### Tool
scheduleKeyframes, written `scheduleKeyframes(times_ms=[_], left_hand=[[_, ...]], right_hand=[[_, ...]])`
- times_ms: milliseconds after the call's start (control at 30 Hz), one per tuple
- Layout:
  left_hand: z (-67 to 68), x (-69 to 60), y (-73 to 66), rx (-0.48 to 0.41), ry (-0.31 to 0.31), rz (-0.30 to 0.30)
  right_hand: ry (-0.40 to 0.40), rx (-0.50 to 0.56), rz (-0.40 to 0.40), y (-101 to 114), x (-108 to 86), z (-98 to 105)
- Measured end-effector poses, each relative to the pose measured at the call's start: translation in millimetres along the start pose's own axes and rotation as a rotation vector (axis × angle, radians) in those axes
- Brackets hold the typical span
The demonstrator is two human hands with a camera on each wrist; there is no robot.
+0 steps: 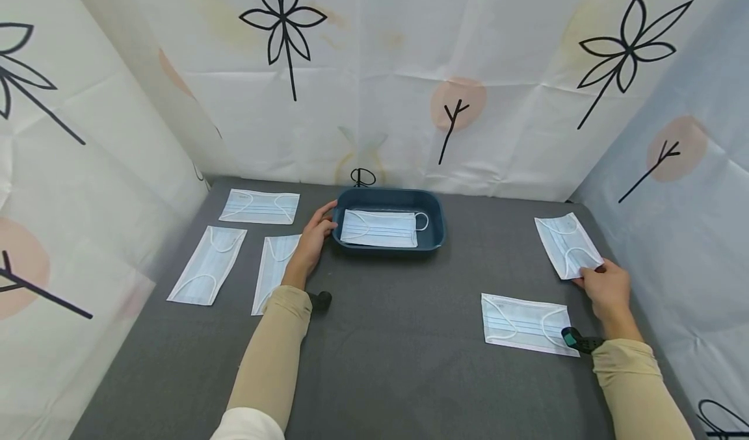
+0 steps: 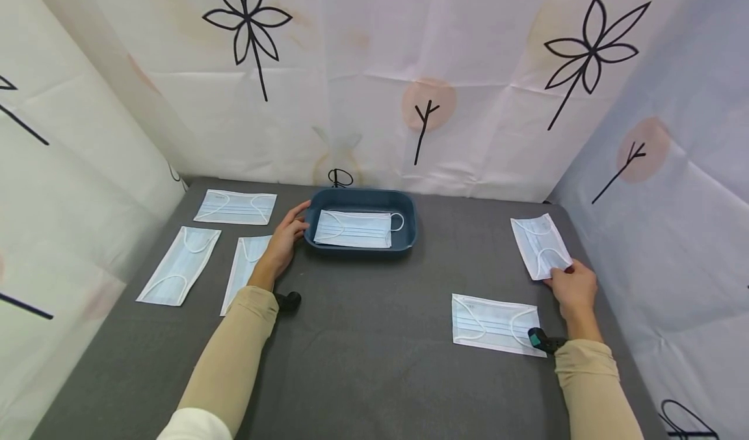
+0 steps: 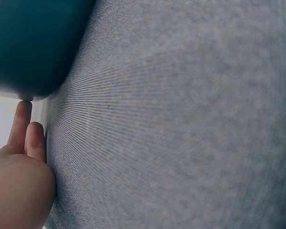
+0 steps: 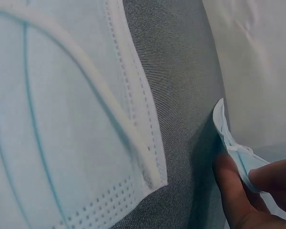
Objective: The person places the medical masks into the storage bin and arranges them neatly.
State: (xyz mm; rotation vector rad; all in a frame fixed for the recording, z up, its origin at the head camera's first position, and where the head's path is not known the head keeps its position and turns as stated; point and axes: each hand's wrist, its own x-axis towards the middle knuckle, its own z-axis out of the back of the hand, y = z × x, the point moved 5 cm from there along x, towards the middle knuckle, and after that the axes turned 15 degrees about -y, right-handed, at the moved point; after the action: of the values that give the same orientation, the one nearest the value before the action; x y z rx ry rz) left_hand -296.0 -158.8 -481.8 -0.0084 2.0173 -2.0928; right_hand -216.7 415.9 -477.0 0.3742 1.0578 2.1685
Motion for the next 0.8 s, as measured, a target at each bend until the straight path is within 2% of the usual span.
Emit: scheduleKeyframes(times_ms=[233, 500, 667, 800], left_hand=[[-0.9, 0.6, 1.1, 0.008, -0.002, -0.005], [-1.8, 6.0, 7.9, -0.007, -0.007, -0.011], [-0.8, 15.9, 22.7, 0.014, -0.040, -0.029], [-0.9, 18.8, 26.9, 0.022, -0.048, -0.061]], right_hand=[[-0.031, 0.124, -0.087, 0, 0.8, -1], [-0.059, 0.408, -0.267, 8, -0.6, -1], [-0.066, 0.510, -0.300, 18, -4.7, -5], [-0.056, 0.579, -0.307, 25, -9.8, -12]])
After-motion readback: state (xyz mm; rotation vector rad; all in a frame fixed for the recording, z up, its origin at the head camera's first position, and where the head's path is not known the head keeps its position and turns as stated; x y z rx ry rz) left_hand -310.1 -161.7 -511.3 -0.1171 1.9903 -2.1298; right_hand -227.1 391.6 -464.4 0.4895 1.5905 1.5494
